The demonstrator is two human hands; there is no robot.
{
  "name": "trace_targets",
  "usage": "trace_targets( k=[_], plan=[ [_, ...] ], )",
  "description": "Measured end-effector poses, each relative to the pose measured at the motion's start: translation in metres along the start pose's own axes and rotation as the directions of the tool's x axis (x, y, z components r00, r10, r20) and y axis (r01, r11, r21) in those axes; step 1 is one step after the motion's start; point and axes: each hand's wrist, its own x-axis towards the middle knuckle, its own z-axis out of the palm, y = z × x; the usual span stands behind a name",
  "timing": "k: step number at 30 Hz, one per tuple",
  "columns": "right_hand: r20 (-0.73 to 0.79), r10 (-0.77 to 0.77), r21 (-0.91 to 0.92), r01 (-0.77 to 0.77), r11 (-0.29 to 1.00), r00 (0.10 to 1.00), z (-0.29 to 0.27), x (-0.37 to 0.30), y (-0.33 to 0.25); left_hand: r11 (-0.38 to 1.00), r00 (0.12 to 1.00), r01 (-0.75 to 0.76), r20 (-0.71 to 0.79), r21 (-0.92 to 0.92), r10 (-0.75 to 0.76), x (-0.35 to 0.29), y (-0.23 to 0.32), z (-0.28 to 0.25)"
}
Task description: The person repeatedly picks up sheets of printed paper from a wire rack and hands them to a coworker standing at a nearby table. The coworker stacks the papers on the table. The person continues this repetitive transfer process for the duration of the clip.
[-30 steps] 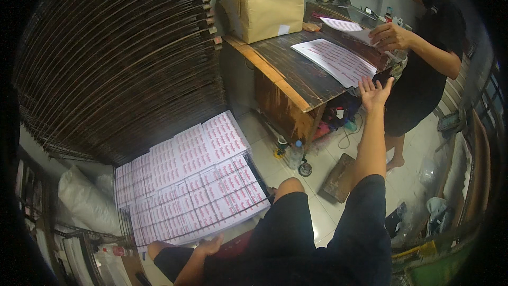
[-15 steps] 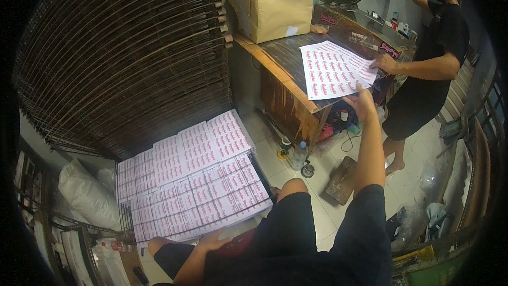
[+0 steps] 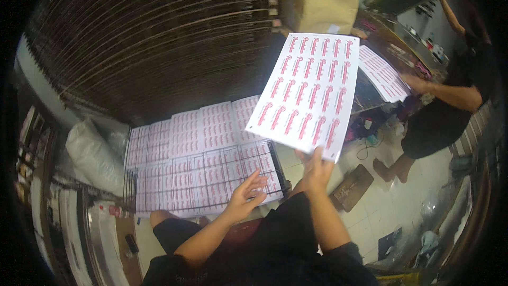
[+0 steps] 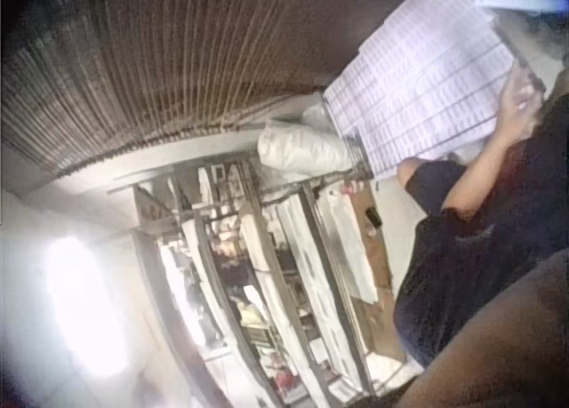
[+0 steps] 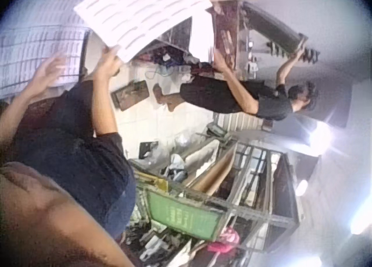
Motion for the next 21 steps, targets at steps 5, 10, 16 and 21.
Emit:
trace_targets(
  k=[5, 10, 16, 21],
  plan=[
    [0.172, -0.001, -0.085, 0.016, 0.996, 0.985, 0.022, -0.072, 0.026, 0.922, 0.982, -0.122, -0.181, -0.367, 0.058, 0.016, 0.036, 0.036],
    [0.388, 0.085, -0.261, 0.021, 0.965, 0.918, 0.004, -0.081, 0.033, 0.902, 0.937, -0.112, -0.347, -0.416, -0.044, 0.008, 0.032, 0.049],
    [0.808, 0.178, -0.55, 0.612, 0.568, 0.561, -0.019, -0.057, 0.048, 0.816, 0.666, -0.239, -0.701, -0.526, -0.256, -0.001, -0.008, -0.025],
    [0.601, 0.435, -0.798, 0.533, 0.281, 0.671, -0.12, -0.044, 0.044, 0.905, 0.373, -0.252, -0.897, -0.344, -0.238, -0.048, -0.025, -0.156]
  ],
)
